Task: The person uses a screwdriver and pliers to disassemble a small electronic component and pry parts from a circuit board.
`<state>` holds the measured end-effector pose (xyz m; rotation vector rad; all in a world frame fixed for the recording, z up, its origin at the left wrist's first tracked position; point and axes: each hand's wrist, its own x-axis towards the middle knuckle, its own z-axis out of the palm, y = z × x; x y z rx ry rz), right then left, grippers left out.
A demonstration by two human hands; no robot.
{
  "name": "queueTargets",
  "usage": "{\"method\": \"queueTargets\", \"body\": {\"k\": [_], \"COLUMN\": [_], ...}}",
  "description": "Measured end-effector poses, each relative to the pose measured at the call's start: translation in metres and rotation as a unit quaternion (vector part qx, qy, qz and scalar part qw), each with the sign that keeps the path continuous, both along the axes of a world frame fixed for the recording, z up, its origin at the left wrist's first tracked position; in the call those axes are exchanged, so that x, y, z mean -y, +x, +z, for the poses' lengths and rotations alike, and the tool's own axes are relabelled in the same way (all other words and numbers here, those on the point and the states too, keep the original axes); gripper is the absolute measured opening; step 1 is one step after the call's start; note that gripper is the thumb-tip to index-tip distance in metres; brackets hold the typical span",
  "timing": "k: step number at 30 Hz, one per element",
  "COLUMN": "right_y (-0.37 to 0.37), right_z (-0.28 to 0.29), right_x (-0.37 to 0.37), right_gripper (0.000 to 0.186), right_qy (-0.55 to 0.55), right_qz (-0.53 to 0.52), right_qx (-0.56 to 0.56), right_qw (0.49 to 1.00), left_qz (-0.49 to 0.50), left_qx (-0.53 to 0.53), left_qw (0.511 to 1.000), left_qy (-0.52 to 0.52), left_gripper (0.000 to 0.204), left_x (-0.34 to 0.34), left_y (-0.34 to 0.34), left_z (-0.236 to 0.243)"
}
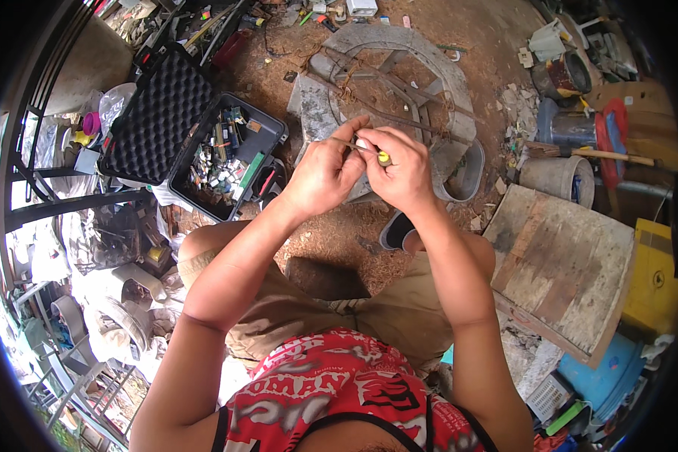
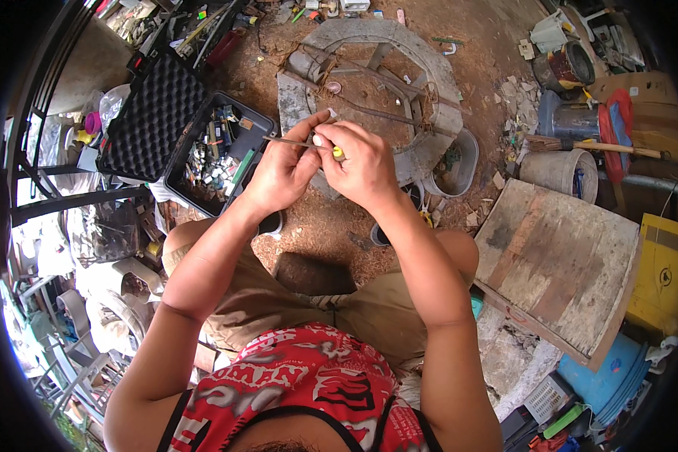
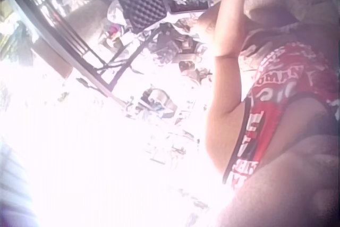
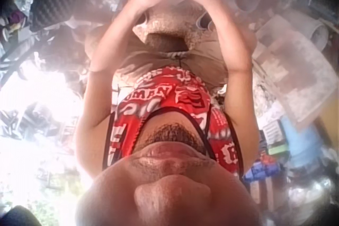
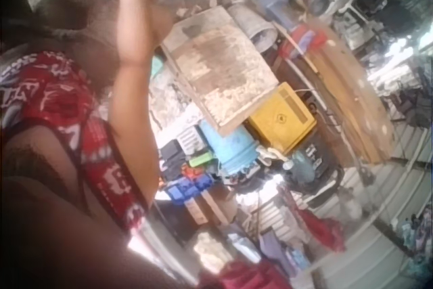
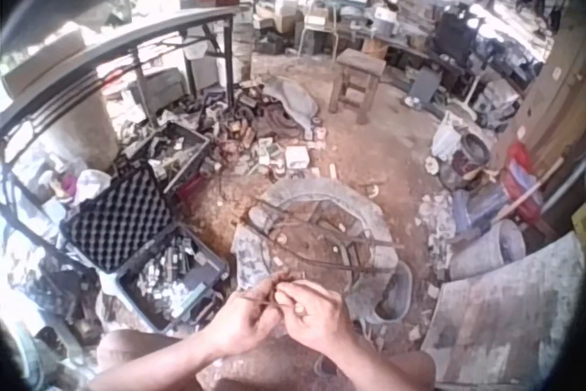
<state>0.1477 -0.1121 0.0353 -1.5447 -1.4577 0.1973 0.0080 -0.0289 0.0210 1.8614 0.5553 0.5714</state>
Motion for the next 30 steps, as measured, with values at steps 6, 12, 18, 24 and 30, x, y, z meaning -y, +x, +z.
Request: {"method": "queueTargets", "body": {"k": [6, 12, 18, 24, 30], "right_y": [-0.006, 0.013, 0.014, 0.007, -0.032], "right_z": [-0.007, 0.013, 0.03, -0.016, -0.044], "right_x": [-0.003, -0.01, -0.02, 0.004, -0.02], "right_gripper": [0.01, 0.013, 0.028, 0.045, 0.044], "right_qy": [-0.017, -0.05, -0.106, -0.325, -0.207], "right_qz": [-0.046, -0.052, -0.041, -0.076, -0.09], "right_qx": [-0.039, 0.031, -0.129, 0.046, 0.036], "right_qw": [0.998, 0.997, 0.985, 0.942, 0.973], "left_qz": [-0.006, -0.015, 0.049, 0.056, 0.057], "left_qx": [0.011, 0.114, 0.21, 0.34, 0.353], "left_qw": [0.999, 0.843, 0.839, 0.742, 0.729], "left_qy": [-0.051, -0.525, -0.499, -0.575, -0.584], "left_gripper": [0.049, 0.047, 0.044, 0.041, 0.04], "left_x": [-0.003, -0.017, -0.026, -0.057, -0.059], "left_y": [0.001, -0.005, -0.01, -0.025, -0.027], "left_z": [0.0, 0.023, 0.02, 0.021, 0.022]}}
